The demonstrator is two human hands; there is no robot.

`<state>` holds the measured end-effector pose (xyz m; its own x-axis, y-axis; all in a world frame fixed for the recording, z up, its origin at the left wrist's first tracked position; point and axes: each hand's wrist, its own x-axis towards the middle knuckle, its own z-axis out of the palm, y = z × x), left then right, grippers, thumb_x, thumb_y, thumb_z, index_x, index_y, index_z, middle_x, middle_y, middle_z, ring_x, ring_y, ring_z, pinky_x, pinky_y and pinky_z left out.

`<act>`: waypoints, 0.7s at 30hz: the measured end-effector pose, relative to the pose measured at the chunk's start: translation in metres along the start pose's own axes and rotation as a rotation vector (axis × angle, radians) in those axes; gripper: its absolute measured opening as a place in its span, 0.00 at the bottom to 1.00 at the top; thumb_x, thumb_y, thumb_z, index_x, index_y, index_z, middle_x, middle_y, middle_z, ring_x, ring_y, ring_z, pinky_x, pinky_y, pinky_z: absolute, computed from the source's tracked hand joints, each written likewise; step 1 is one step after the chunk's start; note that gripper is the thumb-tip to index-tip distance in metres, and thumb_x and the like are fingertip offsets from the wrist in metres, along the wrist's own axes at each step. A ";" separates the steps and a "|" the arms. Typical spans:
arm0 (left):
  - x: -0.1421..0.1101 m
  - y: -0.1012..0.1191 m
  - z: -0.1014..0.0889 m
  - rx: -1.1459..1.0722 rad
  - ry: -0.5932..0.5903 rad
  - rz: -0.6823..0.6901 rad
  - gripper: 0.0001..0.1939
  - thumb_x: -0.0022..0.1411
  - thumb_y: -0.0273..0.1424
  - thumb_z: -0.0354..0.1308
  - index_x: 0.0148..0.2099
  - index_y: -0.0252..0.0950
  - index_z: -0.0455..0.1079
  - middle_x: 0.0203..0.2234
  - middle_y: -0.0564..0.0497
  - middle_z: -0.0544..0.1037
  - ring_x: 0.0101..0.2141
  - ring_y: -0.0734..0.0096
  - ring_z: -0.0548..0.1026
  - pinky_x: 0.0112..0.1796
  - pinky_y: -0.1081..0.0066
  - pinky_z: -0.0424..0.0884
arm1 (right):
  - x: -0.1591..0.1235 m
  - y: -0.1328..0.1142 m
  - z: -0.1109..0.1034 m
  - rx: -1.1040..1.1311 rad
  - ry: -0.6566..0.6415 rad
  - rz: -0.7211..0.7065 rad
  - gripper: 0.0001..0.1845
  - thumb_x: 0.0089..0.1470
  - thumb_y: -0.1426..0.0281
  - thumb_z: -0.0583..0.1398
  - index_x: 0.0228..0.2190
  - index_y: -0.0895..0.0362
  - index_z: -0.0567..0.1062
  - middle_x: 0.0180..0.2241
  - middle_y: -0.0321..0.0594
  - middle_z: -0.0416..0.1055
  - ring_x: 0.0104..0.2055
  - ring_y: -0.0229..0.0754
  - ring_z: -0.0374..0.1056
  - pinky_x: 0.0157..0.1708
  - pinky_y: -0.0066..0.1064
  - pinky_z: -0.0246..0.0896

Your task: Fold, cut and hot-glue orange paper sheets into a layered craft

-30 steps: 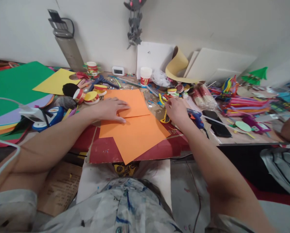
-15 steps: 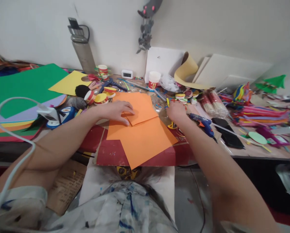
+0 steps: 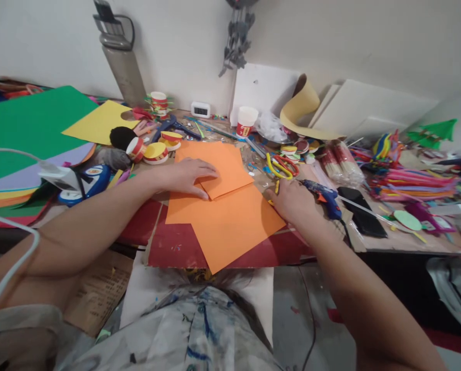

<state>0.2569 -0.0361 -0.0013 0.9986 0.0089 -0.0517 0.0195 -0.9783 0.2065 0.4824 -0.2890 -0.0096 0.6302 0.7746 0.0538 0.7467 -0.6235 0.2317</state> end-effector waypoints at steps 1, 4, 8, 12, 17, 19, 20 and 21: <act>0.001 0.001 0.002 0.003 0.018 0.003 0.36 0.67 0.55 0.63 0.68 0.40 0.71 0.69 0.41 0.71 0.68 0.49 0.65 0.65 0.58 0.58 | -0.004 -0.002 0.003 0.002 -0.007 -0.002 0.27 0.70 0.55 0.54 0.55 0.65 0.73 0.47 0.66 0.78 0.48 0.64 0.78 0.43 0.45 0.68; 0.004 0.003 0.005 0.020 0.060 0.013 0.34 0.67 0.54 0.62 0.66 0.39 0.74 0.65 0.40 0.74 0.65 0.49 0.68 0.63 0.59 0.60 | -0.001 -0.002 0.006 0.093 -0.002 0.021 0.26 0.67 0.62 0.56 0.59 0.66 0.69 0.49 0.65 0.78 0.50 0.61 0.78 0.44 0.42 0.67; 0.006 0.007 0.005 0.052 0.089 0.027 0.32 0.67 0.55 0.62 0.63 0.41 0.77 0.62 0.41 0.76 0.61 0.50 0.71 0.61 0.61 0.62 | 0.012 0.010 -0.001 0.332 -0.082 0.141 0.28 0.57 0.64 0.63 0.57 0.63 0.72 0.45 0.57 0.81 0.44 0.57 0.78 0.37 0.37 0.65; 0.007 0.009 0.005 0.075 0.113 0.017 0.31 0.67 0.56 0.63 0.60 0.39 0.79 0.59 0.40 0.78 0.59 0.51 0.73 0.59 0.62 0.63 | 0.005 0.025 -0.013 0.537 -0.185 0.241 0.25 0.55 0.65 0.62 0.54 0.59 0.76 0.37 0.46 0.81 0.36 0.50 0.77 0.33 0.35 0.65; 0.013 0.016 0.014 0.078 0.180 -0.029 0.33 0.65 0.58 0.64 0.60 0.38 0.79 0.56 0.40 0.78 0.57 0.51 0.73 0.58 0.61 0.65 | -0.038 0.034 -0.022 0.537 -0.101 0.161 0.26 0.54 0.62 0.63 0.53 0.58 0.80 0.44 0.49 0.82 0.42 0.53 0.78 0.40 0.39 0.70; 0.015 0.019 0.018 0.074 0.214 -0.041 0.33 0.65 0.58 0.64 0.59 0.38 0.80 0.55 0.40 0.79 0.56 0.51 0.74 0.57 0.60 0.65 | -0.056 0.034 -0.022 0.578 -0.043 0.066 0.27 0.55 0.64 0.61 0.54 0.59 0.80 0.49 0.51 0.81 0.48 0.56 0.78 0.46 0.42 0.71; 0.016 0.020 0.020 0.072 0.228 -0.043 0.33 0.64 0.58 0.65 0.58 0.38 0.80 0.54 0.40 0.79 0.56 0.50 0.74 0.57 0.60 0.66 | -0.064 0.034 -0.022 0.614 -0.008 0.008 0.27 0.55 0.65 0.60 0.55 0.59 0.79 0.52 0.52 0.81 0.52 0.57 0.77 0.49 0.43 0.71; 0.017 0.021 0.022 0.069 0.239 -0.043 0.33 0.64 0.58 0.65 0.58 0.38 0.81 0.54 0.39 0.79 0.56 0.50 0.74 0.57 0.59 0.66 | -0.071 0.032 -0.022 0.652 0.023 -0.050 0.27 0.56 0.66 0.59 0.55 0.58 0.79 0.54 0.51 0.80 0.54 0.57 0.76 0.52 0.44 0.71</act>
<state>0.2732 -0.0607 -0.0189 0.9802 0.0912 0.1757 0.0666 -0.9878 0.1410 0.4570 -0.3617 0.0151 0.5924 0.8016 0.0803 0.7553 -0.5179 -0.4016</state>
